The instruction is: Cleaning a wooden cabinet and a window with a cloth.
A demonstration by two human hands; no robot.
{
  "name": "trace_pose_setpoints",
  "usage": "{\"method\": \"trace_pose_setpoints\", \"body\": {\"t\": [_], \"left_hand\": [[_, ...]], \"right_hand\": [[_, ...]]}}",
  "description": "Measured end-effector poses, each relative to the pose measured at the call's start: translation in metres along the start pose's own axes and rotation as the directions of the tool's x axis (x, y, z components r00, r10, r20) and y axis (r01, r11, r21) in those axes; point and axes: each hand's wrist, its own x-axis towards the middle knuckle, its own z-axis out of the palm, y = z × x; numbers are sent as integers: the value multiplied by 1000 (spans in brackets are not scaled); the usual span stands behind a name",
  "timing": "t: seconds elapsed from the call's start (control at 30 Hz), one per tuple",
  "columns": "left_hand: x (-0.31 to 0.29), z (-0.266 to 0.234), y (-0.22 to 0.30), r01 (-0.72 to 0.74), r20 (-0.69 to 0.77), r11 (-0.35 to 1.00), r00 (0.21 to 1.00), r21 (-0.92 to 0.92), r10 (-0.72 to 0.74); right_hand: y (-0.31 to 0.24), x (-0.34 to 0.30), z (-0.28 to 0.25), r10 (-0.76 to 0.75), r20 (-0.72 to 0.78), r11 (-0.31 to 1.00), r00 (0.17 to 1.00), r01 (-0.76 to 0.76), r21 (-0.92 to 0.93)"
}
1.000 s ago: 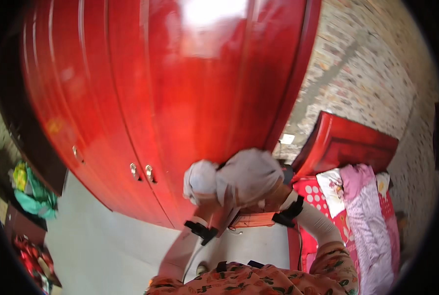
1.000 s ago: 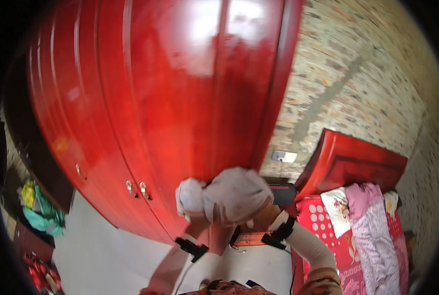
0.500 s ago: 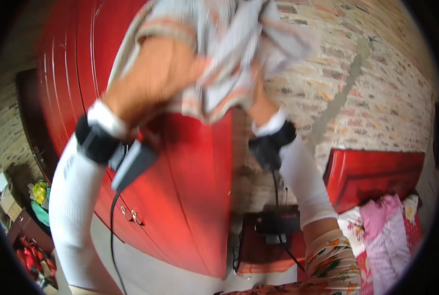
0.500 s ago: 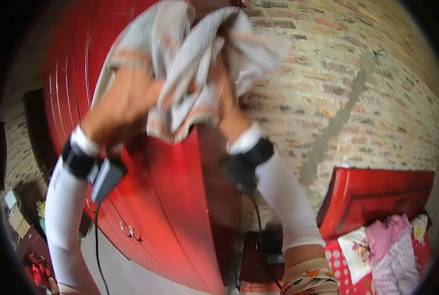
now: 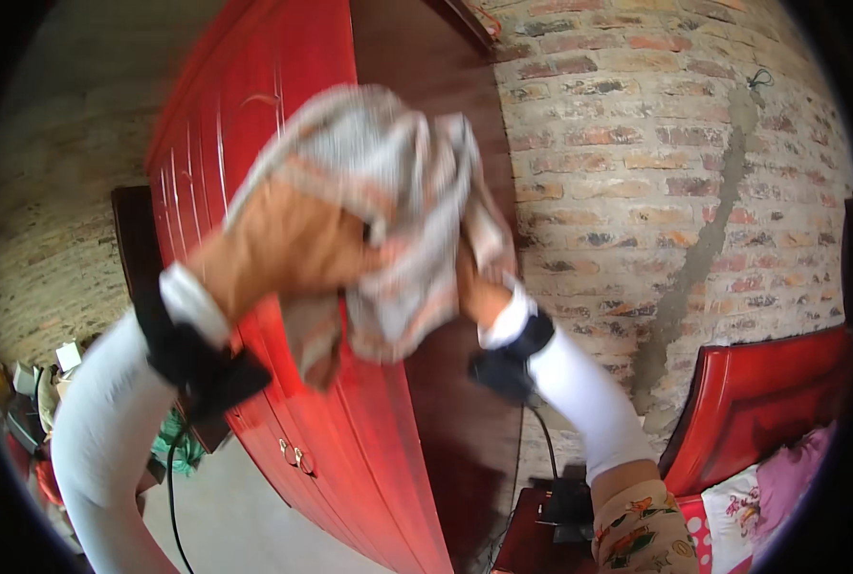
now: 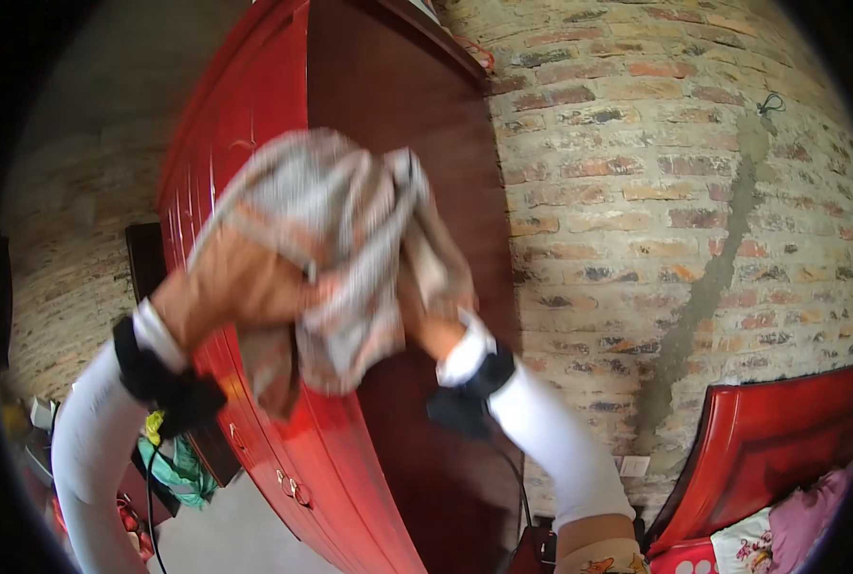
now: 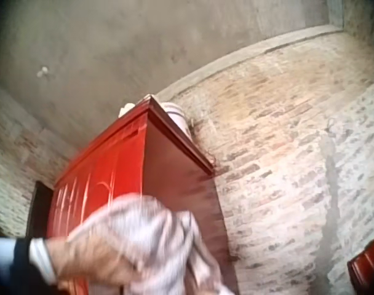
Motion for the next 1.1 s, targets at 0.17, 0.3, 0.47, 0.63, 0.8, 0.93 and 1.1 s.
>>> {"method": "trace_pose_setpoints", "body": {"t": [0.17, 0.3, 0.47, 0.63, 0.8, 0.93, 1.1], "left_hand": [[59, -17, -83, 191, -93, 966, 980, 173, -177], [90, -38, -89, 334, -21, 871, 936, 361, -350], [108, -43, -166, 264, 187, 800, 889, 538, -419], [124, -35, -214, 249, 282, 722, 801, 645, -528], [147, -18, -235, 198, 363, 680, 724, 706, -587], [168, -3, -238, 149, 427, 682, 680, 716, -597], [196, 45, -233, 70, 518, 729, 658, 681, -547]], "right_hand": [[69, 120, -10, -5, -129, 994, 992, -9, -112], [129, 193, -19, 47, -145, 983, 988, -72, -170], [169, 263, -5, 151, -103, 980, 983, -162, -114], [219, 281, 17, 250, -14, 965, 968, -250, -82], [261, 268, 37, 316, 66, 949, 947, -314, -38], [291, 258, 51, 334, 98, 942, 937, -335, -8], [331, 250, 63, 364, 131, 930, 922, -368, 6]]}}
